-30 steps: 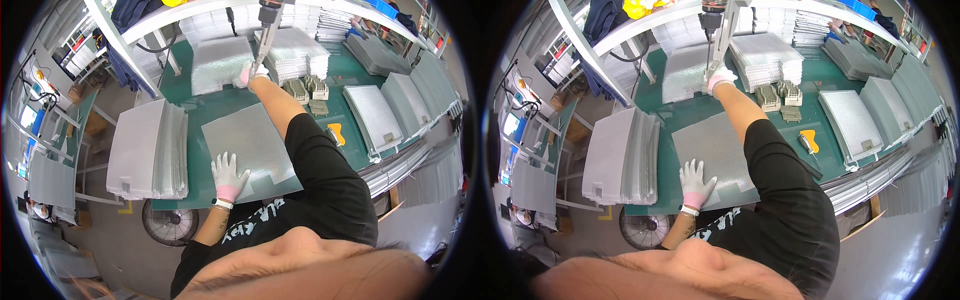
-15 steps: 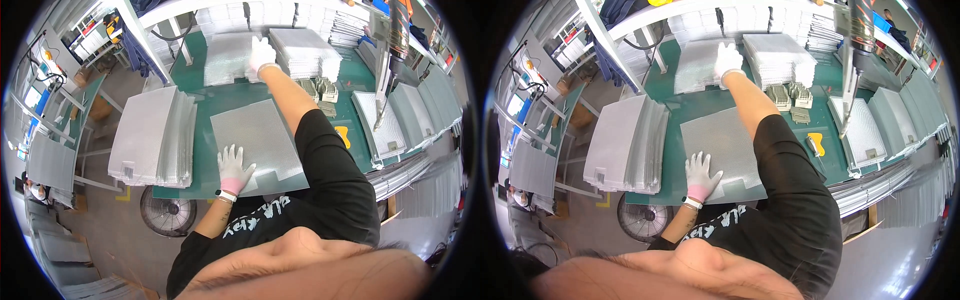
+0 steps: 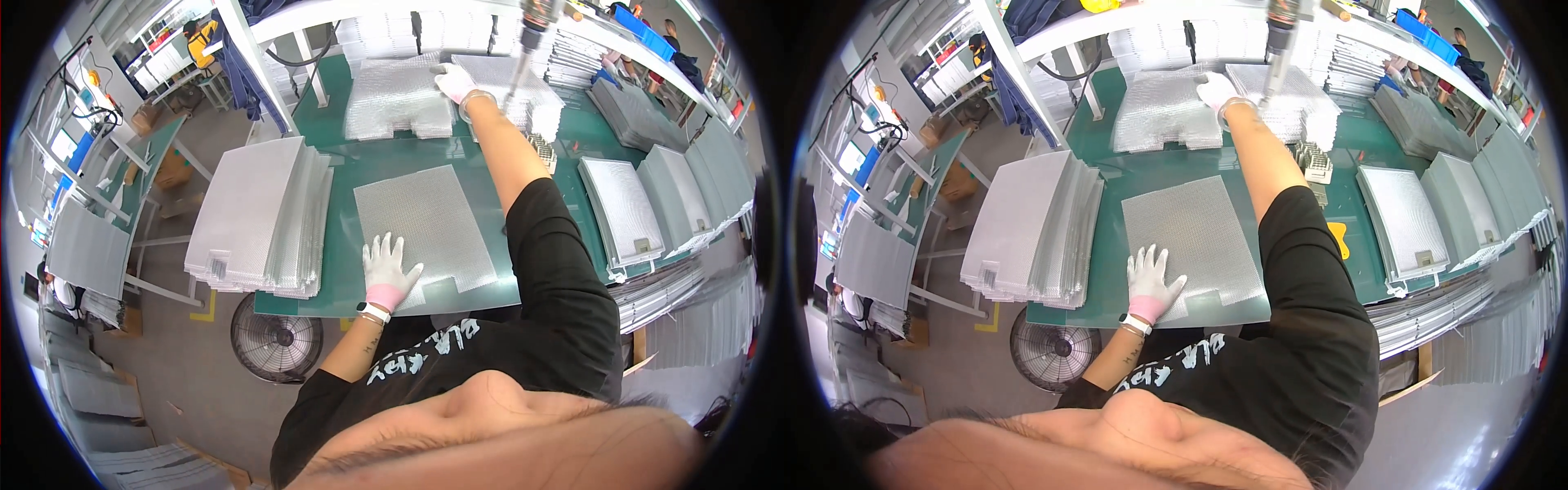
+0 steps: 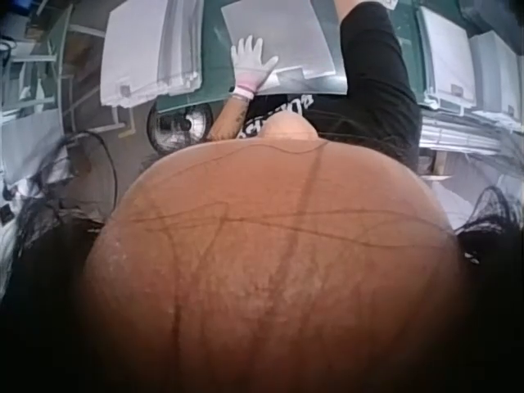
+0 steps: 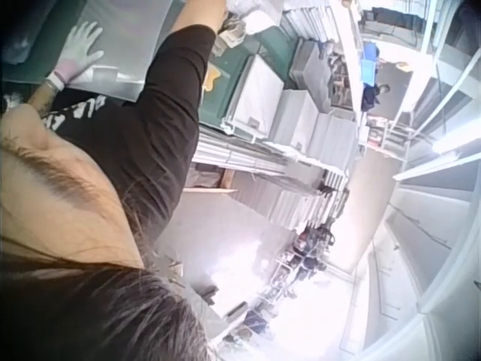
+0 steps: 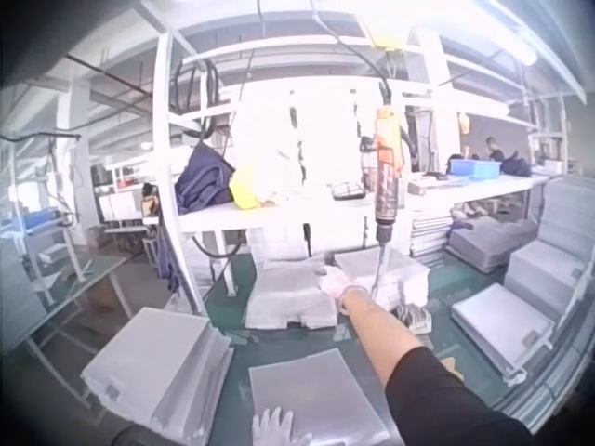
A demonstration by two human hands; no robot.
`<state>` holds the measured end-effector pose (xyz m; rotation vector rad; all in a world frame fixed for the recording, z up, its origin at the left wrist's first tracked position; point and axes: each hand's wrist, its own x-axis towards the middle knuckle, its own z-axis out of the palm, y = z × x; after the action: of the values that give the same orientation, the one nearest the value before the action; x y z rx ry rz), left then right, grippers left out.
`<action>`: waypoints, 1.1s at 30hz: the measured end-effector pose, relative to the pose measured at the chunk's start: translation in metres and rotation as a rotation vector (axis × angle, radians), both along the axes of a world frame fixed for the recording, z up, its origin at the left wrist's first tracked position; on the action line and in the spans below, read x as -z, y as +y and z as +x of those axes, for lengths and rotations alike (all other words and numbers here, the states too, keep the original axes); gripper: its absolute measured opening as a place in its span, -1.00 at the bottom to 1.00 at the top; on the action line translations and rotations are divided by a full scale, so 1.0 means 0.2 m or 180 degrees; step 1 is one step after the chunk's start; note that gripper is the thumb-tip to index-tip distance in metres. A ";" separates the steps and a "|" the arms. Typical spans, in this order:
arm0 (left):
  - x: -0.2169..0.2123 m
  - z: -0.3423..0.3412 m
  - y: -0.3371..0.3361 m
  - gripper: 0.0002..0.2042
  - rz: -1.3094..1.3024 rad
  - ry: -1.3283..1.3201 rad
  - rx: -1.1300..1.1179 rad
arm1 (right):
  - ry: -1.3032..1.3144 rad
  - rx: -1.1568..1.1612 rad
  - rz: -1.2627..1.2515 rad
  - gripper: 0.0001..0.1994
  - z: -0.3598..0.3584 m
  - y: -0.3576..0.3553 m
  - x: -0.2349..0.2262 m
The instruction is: Assembling industrial filter components by attaching frames and using an electric screwdriver.
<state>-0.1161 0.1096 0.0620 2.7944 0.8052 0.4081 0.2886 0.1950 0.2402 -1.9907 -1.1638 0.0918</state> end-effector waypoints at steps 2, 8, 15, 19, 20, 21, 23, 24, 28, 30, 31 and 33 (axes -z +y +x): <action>0.02 -0.05 0.01 -0.26 -0.0021 -0.0001 -0.0114 | 0.1494 0.0058 -0.0317 -0.48 -0.26 -0.01 -0.02; -0.02 0.03 -0.01 -0.27 -0.0011 -0.0054 0.0091 | 0.0103 -0.0140 0.0099 -0.41 0.14 -0.02 0.31; 0.02 -0.02 0.01 -0.26 -0.0057 0.0105 -0.0085 | 0.1606 -0.0971 0.2117 -0.43 -0.23 -0.16 0.06; -0.01 0.00 0.01 -0.22 -0.0006 0.0337 -0.0023 | 0.0038 -0.0067 0.0958 -0.44 -0.20 -0.27 0.09; -0.01 0.01 0.02 -0.22 0.0014 0.0382 0.0008 | 0.0478 -0.0210 0.1449 -0.44 -0.19 -0.27 0.10; -0.01 0.01 0.02 -0.21 0.0016 0.0427 0.0066 | 0.0916 -0.0358 0.1940 -0.43 -0.18 -0.27 0.10; 0.01 -0.01 0.02 -0.21 -0.0020 0.0508 0.0067 | 0.0599 -0.0366 0.1493 -0.44 -0.26 -0.27 0.09; 0.02 -0.02 0.02 -0.21 -0.0048 0.0587 0.0102 | 0.0267 -0.0342 0.1058 -0.45 -0.30 -0.27 0.08; -0.03 0.00 -0.04 -0.17 -0.0146 0.0754 0.0249 | 0.0649 -0.0198 0.1715 -0.47 -0.24 -0.26 0.10; -0.02 -0.05 -0.04 -0.13 -0.0253 0.1012 0.0321 | 0.0144 -0.0371 0.1406 -0.48 -0.35 -0.26 0.06; -0.02 -0.06 -0.03 -0.09 -0.0348 0.1004 0.0366 | 0.0150 -0.0389 0.1412 -0.48 -0.37 -0.27 0.03; 0.00 -0.06 -0.01 -0.09 -0.0391 0.1002 0.0350 | 0.0312 -0.0307 0.1403 -0.47 -0.42 -0.29 0.00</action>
<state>-0.1284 0.1075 0.0612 2.8057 0.7033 -0.1001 0.2042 0.1380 0.2410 -1.5277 -1.1065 -0.0178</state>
